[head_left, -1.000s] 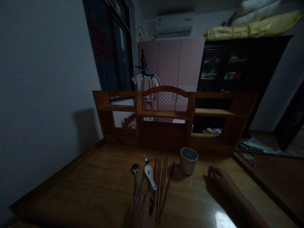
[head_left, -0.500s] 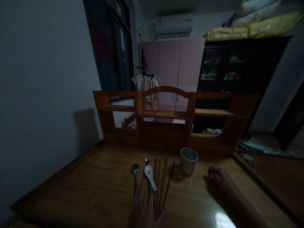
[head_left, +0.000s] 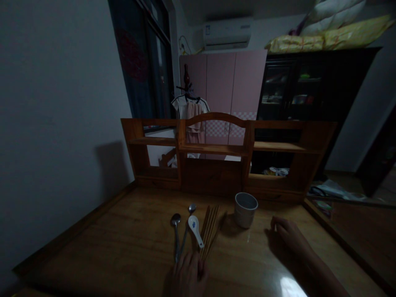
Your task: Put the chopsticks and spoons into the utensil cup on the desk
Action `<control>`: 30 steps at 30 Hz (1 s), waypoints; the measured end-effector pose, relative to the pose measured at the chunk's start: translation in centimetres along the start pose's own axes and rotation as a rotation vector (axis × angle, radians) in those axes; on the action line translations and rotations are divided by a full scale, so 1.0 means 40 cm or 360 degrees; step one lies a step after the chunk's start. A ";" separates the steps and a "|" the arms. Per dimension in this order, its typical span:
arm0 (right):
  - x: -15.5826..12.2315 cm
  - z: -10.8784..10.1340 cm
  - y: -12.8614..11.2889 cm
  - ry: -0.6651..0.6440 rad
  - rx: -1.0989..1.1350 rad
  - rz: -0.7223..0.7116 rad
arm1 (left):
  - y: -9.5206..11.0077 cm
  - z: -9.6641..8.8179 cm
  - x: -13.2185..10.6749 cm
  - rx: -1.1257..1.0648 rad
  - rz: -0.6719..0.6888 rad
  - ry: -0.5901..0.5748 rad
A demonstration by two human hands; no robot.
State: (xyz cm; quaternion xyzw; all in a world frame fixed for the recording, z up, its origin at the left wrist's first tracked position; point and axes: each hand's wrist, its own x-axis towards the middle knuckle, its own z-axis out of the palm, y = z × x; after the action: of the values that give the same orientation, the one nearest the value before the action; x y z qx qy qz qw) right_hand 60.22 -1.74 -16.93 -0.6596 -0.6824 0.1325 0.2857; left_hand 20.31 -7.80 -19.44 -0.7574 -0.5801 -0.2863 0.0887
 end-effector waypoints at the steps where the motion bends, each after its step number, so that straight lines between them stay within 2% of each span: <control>1: 0.001 0.000 0.000 -0.0002 0.0000 -0.0001 | 0.000 0.000 0.000 -0.0004 0.0003 -0.0010; 17: 0.001 -0.002 -0.015 0.0001 0.0031 0.0042 | 0.029 -0.032 0.024 -0.0047 -0.0158 -0.0208; 25: 0.002 0.001 -0.015 0.0025 -0.0012 -0.0009 | 0.034 -0.027 0.029 0.0008 -0.0106 -0.0122; 30: -0.006 -0.010 -0.048 0.0061 0.0040 0.0078 | 0.037 -0.040 0.032 0.0002 -0.0117 -0.0138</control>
State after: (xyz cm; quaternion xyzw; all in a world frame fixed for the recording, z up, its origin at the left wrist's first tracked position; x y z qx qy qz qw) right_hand 58.83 -2.23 -15.59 -0.6750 -0.6587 0.1353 0.3037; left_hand 21.39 -7.96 -17.16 -0.7473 -0.6110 -0.2559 0.0533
